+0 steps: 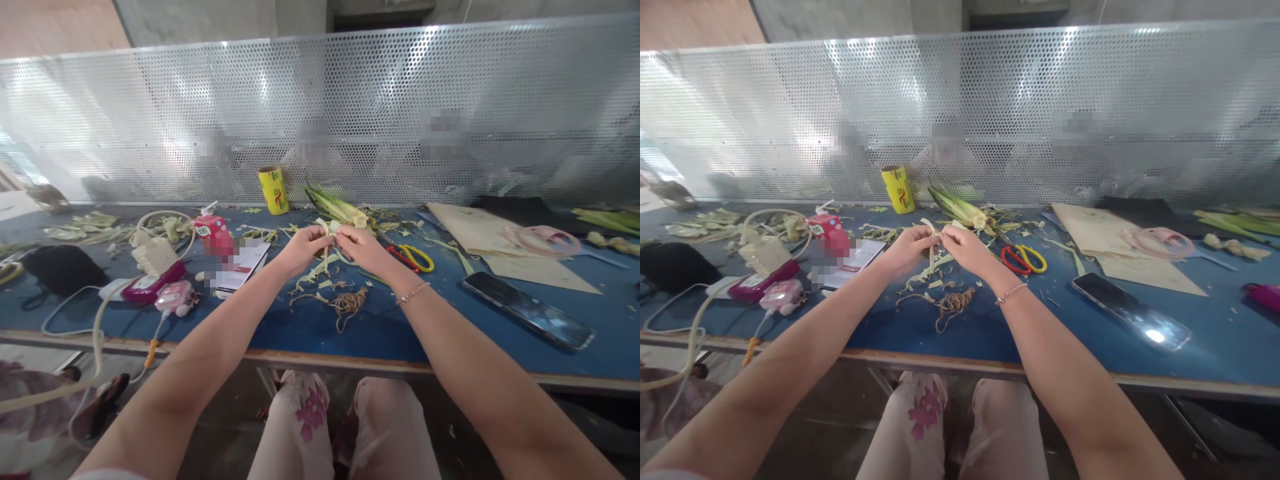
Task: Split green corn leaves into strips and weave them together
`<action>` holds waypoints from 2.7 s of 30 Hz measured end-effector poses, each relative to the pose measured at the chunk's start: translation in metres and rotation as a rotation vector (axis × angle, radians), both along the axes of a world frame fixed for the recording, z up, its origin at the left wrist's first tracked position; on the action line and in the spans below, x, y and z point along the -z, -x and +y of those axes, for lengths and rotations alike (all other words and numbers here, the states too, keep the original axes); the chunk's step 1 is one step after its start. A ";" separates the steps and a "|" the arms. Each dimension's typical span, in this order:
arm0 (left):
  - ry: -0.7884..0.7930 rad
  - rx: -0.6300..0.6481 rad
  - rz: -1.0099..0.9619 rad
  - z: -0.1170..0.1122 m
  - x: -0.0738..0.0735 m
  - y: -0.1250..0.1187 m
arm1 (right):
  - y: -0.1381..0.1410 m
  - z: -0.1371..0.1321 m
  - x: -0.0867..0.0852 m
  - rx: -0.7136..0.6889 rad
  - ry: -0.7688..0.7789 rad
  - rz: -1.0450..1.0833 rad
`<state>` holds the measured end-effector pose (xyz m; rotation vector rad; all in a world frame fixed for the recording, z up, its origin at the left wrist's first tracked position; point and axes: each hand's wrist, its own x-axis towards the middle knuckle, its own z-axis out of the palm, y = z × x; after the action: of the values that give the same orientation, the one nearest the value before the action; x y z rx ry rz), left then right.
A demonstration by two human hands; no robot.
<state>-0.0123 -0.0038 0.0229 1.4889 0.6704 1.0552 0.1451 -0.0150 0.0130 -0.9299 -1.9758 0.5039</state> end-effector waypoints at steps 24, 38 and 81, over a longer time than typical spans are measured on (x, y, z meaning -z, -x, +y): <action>0.103 -0.459 -0.249 0.023 0.009 0.006 | 0.018 -0.002 0.016 0.044 0.168 -0.054; -0.067 -0.575 -0.065 0.028 0.027 0.009 | 0.051 -0.028 0.039 -0.295 -0.209 -0.601; -0.065 -0.271 -0.192 0.003 0.013 -0.005 | 0.020 0.002 0.009 0.207 0.122 0.404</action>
<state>-0.0074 -0.0009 0.0104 1.3552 0.7193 1.4198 0.1248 -0.0125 0.0035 -1.0056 -1.4823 0.6428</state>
